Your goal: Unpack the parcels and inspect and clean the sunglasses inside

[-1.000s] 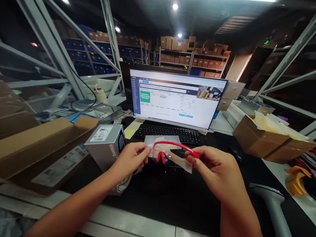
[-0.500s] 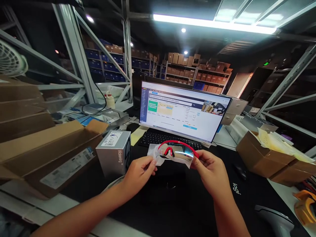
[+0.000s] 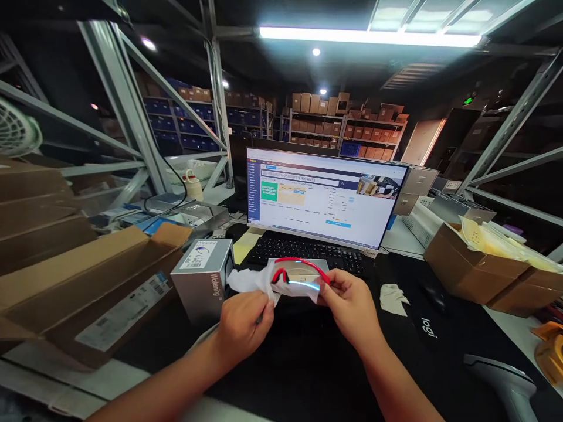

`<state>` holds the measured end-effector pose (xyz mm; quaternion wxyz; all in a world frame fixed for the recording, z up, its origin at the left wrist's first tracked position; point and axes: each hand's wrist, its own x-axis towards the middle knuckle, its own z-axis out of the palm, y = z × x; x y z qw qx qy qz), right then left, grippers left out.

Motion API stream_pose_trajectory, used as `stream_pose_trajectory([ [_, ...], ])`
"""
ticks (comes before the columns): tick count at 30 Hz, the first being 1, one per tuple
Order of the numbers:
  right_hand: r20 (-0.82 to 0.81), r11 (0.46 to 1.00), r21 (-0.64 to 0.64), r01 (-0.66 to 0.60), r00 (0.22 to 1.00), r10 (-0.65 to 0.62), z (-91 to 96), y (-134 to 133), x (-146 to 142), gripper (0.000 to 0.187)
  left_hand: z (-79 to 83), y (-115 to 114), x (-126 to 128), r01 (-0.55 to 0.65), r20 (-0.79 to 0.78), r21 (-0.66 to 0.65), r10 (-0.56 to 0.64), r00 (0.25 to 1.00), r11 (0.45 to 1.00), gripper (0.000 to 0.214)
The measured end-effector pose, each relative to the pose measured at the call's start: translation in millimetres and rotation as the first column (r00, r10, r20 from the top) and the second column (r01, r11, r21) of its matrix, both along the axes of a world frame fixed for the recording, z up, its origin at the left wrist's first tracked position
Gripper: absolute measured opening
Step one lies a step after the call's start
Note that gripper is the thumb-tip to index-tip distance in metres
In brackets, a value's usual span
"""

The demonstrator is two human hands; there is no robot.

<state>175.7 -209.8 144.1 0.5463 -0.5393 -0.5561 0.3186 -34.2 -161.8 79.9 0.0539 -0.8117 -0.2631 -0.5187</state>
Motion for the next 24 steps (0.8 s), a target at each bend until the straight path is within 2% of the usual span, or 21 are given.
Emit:
stream_pose_trajectory([
  [3,-0.314,0.991,-0.077,-0.111,0.946,0.081,-11.0,12.7,-10.8,0.044,-0.1,-2.2,0.7,-0.019,-0.015,0.040,0.020,1.000,0.999,0.032],
  [6,-0.383,0.973,-0.122,-0.195,0.914,0.135,-17.1,18.8,-16.8,0.047,2.5,-2.5,-2.8,-0.061,0.007,0.021,0.061,0.998,0.998,0.031],
  [8,-0.281,0.977,-0.092,-0.192,0.946,0.160,-18.0,18.5,-16.9,0.044,4.6,-1.5,-7.0,-0.089,0.038,-0.005,0.089,0.995,0.996,0.034],
  [10,-0.006,0.990,0.034,-0.136,0.991,0.136,-18.2,14.8,-15.3,0.035,6.6,0.3,-11.5,-0.111,0.077,-0.048,0.115,0.990,0.993,0.037],
  [11,0.168,0.984,0.134,-0.114,0.982,0.091,-18.8,11.9,-14.8,0.029,7.6,1.2,-13.5,-0.116,0.096,-0.081,0.124,0.988,0.990,0.037],
  [13,0.462,0.932,0.333,-0.142,0.886,-0.030,-21.0,5.5,-15.8,0.020,9.7,2.7,-16.5,-0.112,0.114,-0.154,0.130,0.985,0.982,0.036],
  [15,0.619,0.864,0.438,-0.247,0.780,-0.091,-24.0,0.4,-19.0,0.021,12.1,3.2,-18.8,-0.110,0.093,-0.176,0.128,0.987,0.978,0.036],
  [18,0.743,0.783,0.464,-0.415,0.663,-0.089,-26.4,-0.6,-21.3,0.022,16.9,3.4,-22.1,-0.147,-0.010,-0.084,0.146,0.989,0.986,0.035],
  [21,0.806,0.757,0.477,-0.446,0.565,-0.174,-25.2,4.6,-15.6,0.025,22.6,4.6,-24.1,-0.160,-0.135,-0.030,0.155,0.979,0.987,0.037],
  [22,0.800,0.763,0.492,-0.419,0.564,-0.205,-24.6,6.3,-13.1,0.027,24.1,4.8,-23.6,-0.150,-0.163,-0.030,0.144,0.976,0.988,0.038],
  [24,0.733,0.792,0.526,-0.308,0.636,-0.239,-23.8,8.3,-10.7,0.027,25.7,4.0,-20.1,-0.117,-0.196,-0.030,0.109,0.974,0.993,0.037],
])
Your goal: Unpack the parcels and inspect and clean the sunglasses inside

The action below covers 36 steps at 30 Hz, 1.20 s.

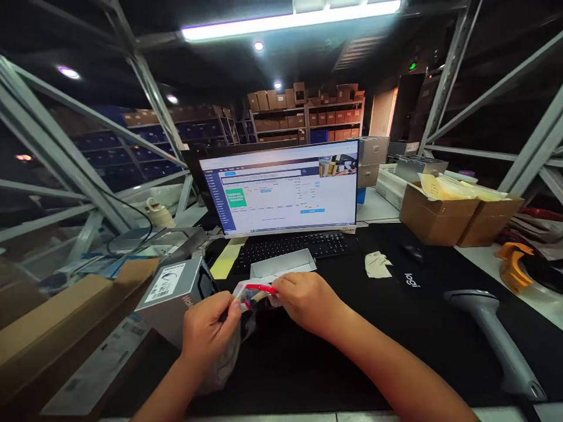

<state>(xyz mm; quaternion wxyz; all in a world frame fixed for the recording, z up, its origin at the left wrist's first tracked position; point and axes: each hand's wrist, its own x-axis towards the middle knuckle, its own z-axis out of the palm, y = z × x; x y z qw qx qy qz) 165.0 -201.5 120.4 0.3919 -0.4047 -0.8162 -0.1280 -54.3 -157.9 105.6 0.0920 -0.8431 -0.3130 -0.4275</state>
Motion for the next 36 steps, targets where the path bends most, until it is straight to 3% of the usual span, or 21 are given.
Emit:
stream_pose_trajectory([
  [4,-0.338,0.973,-0.217,0.082,0.929,-0.153,-3.2,0.4,-9.3,0.026,-1.7,-8.5,11.5,0.057,-0.061,0.111,-0.051,0.997,0.992,0.035],
  [6,-0.399,0.961,-0.268,0.071,0.900,-0.178,-7.9,0.7,-16.8,0.020,-1.8,-13.5,13.7,0.095,-0.092,0.181,-0.080,0.993,0.979,0.034],
  [8,-0.357,0.981,-0.164,0.105,0.920,-0.159,-14.4,1.0,-23.3,0.012,0.5,-16.8,12.2,0.104,-0.067,0.209,-0.092,0.993,0.972,0.033],
  [10,-0.197,0.990,0.058,0.130,0.974,-0.116,-21.5,0.5,-29.0,0.010,4.4,-18.8,9.8,0.091,0.020,0.187,-0.096,0.995,0.978,0.033],
  [13,0.053,0.969,0.241,0.055,0.996,-0.069,-29.9,-0.4,-36.1,0.018,9.1,-23.4,12.3,0.150,0.039,0.159,-0.158,0.987,0.976,0.032],
  [15,0.062,0.978,0.208,0.002,0.998,-0.015,-32.0,0.6,-37.3,0.015,8.5,-29.1,18.2,0.265,-0.064,0.185,-0.258,0.964,0.946,0.031],
  [17,-0.067,0.992,0.118,-0.037,0.997,0.045,-29.9,3.6,-31.8,0.013,3.9,-35.0,22.0,0.353,-0.125,0.172,-0.336,0.934,0.920,0.027],
  [19,-0.227,0.997,0.041,-0.058,0.972,0.065,-23.1,7.6,-17.8,0.016,-4.6,-37.7,18.6,0.359,-0.089,0.095,-0.351,0.932,0.929,0.020],
  [21,-0.364,1.000,0.001,-0.015,0.931,0.014,-12.9,11.9,3.5,0.020,-16.3,-35.4,7.2,0.269,-0.011,0.001,-0.269,0.963,0.963,0.015],
  [23,-0.477,0.999,-0.023,0.037,0.878,-0.044,-1.8,16.0,27.9,0.022,-28.7,-28.9,-7.4,0.060,-0.039,-0.147,-0.066,0.997,0.987,0.017],
  [24,-0.537,0.997,-0.053,0.051,0.840,-0.072,3.2,17.8,39.4,0.021,-34.2,-24.7,-13.7,-0.091,-0.127,-0.240,0.061,0.990,0.967,0.019],
  [26,-0.687,0.988,-0.147,0.055,0.713,-0.142,10.6,20.3,58.2,0.018,-42.5,-16.5,-20.5,-0.378,-0.359,-0.364,0.246,0.900,0.851,0.024],
  [28,-0.779,0.973,-0.224,0.054,0.591,-0.212,14.6,19.9,69.4,0.019,-46.4,-9.9,-18.2,-0.532,-0.510,-0.397,0.303,0.805,0.748,0.032],
  [30,-0.784,0.958,-0.270,0.098,0.555,-0.278,16.2,16.3,73.7,0.023,-47.0,-5.7,-8.8,-0.568,-0.552,-0.404,0.303,0.776,0.718,0.041],
  [36,-0.562,0.897,-0.327,0.296,0.702,-0.437,18.8,5.7,74.2,0.030,-48.1,8.8,16.9,-0.554,-0.617,-0.472,0.192,0.763,0.686,0.027],
])
